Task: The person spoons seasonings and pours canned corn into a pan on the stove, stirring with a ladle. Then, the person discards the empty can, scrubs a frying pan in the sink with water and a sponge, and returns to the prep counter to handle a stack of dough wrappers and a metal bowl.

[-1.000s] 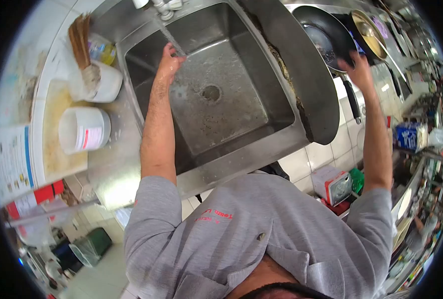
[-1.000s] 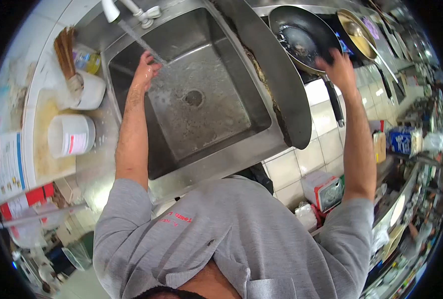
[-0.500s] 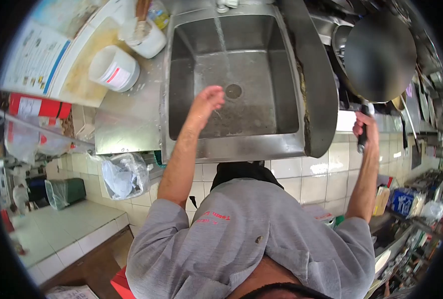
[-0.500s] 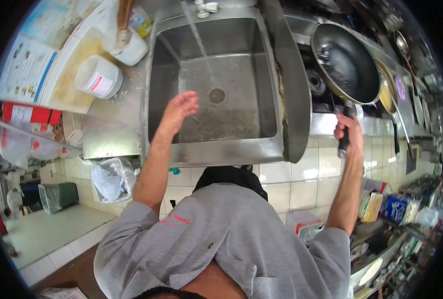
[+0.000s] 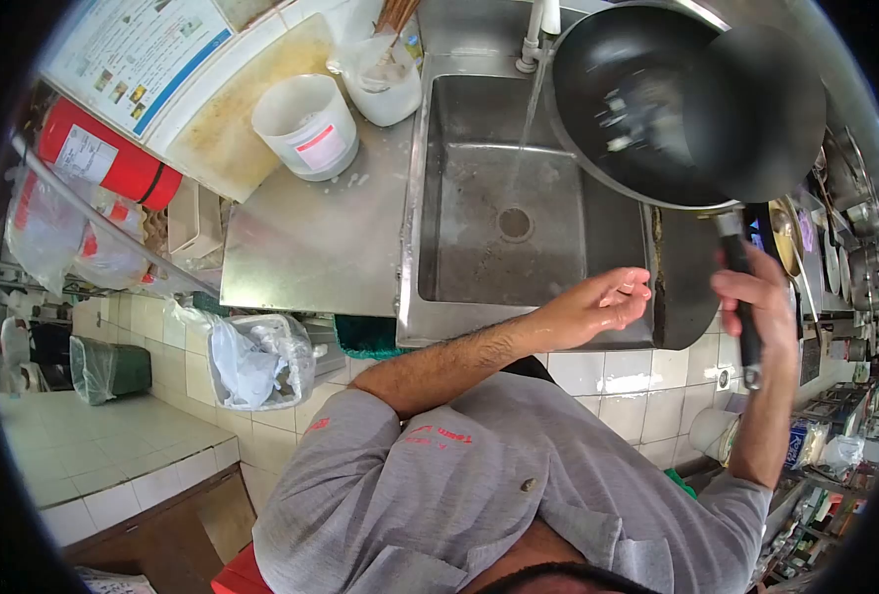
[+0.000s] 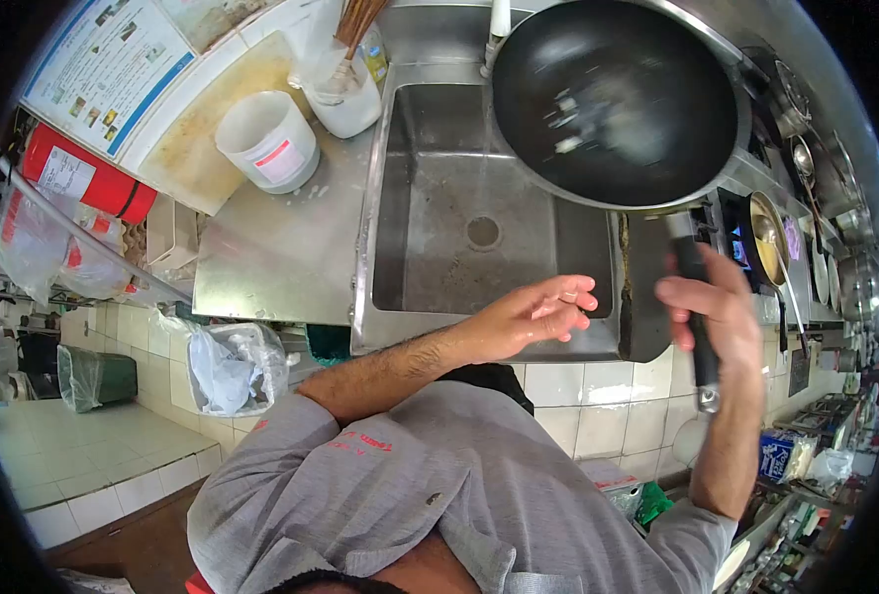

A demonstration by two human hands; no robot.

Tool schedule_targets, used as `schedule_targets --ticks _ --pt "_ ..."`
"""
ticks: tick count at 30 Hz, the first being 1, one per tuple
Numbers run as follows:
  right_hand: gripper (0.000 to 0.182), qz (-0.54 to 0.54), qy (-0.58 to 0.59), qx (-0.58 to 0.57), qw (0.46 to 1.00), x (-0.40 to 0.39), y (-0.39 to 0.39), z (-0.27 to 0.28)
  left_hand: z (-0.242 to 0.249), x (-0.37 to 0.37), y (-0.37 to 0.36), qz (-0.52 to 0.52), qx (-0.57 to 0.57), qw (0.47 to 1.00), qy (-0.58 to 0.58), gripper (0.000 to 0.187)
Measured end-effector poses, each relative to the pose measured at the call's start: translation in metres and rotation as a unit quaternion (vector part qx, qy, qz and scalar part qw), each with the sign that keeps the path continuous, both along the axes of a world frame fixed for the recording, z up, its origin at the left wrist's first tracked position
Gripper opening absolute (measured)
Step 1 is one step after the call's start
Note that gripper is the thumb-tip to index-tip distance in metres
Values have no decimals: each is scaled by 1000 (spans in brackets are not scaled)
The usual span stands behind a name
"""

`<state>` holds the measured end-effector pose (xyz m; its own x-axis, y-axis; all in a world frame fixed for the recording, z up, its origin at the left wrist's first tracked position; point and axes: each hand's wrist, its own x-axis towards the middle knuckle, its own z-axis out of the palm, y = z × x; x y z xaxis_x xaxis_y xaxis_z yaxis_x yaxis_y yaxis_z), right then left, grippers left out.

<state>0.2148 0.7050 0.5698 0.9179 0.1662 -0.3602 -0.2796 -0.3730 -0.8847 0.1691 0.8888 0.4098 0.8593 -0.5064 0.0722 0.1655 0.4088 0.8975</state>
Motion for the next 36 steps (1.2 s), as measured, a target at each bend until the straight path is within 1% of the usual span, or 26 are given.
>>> schedule_targets --ticks 2,3,6,7,9,11,12,13,15,16,17,19,20,21,22,23,25,26,28,29,30,31,32,33,34,36 --pt "29 54 85 48 994 7 30 -29 0 -1 9 4 -117 986 114 53" --pt "24 78 128 84 985 13 43 -50 0 2 17 1 -119 987 112 53" --pt "9 115 102 122 981 33 81 -138 -24 19 35 2 -215 941 261 39" --pt "8 114 126 134 976 38 93 -162 -37 25 40 4 -218 941 257 39" --pt "6 58 172 149 972 28 122 -190 -59 39 53 105 -91 918 372 32" --pt "6 64 151 108 981 22 141 -203 -86 50 67 121 -54 925 356 28" --pt "18 125 154 120 973 25 141 -210 -88 52 69 132 -73 909 389 22" --pt "18 137 156 119 971 31 137 -207 -95 56 72 144 -77 907 389 22" --pt "41 276 154 -33 948 46 133 -174 -121 68 79 169 -158 882 410 15" --pt "56 394 104 -63 911 68 129 -167 -131 71 89 135 -180 875 429 14" --pt "52 425 45 -86 900 85 139 -154 -164 75 86 138 -188 867 440 18" --pt "34 389 -84 60 915 107 187 -131 -174 67 89 108 -233 830 495 16" --pt "30 388 -143 75 908 113 225 -112 -182 61 87 114 -225 844 473 14" --pt "27 391 -198 178 881 121 263 -106 -189 54 85 120 -217 856 453 14" --pt "25 410 -238 168 864 125 302 -92 -180 49 85 131 -194 856 462 14" --pt "25 420 -292 180 840 124 340 -81 -176 43 87 129 -237 825 497 18" --pt "30 481 -301 148 810 133 423 -84 -172 30 93 134 -123 871 456 21" --pt "33 508 -333 101 788 138 462 -96 -165 24 93 143 0 901 410 24" --pt "40 591 -433 -114 671 145 521 -120 -156 14 94 140 26 920 365 24" --pt "40 592 -433 -107 671 141 526 -122 -149 10 94 153 62 924 346 23" --pt "43 634 -359 -174 662 136 532 -124 -153 5 93 143 85 943 288 26" --pt "48 670 -279 -240 645 131 536 -128 -154 0 97 147 86 941 293 26" --pt "61 714 -238 -270 600 143 566 -155 -145 -5 100 140 210 937 243 28" --pt "61 717 -236 -267 599 139 566 -159 -136 -10 101 129 329 916 188 30" --pt "57 718 -271 -276 579 137 563 -163 -128 -15 104 131 329 916 190 30" --pt "53 717 -310 -287 554 139 567 -168 -112 -22 112 152 466 858 155 33"
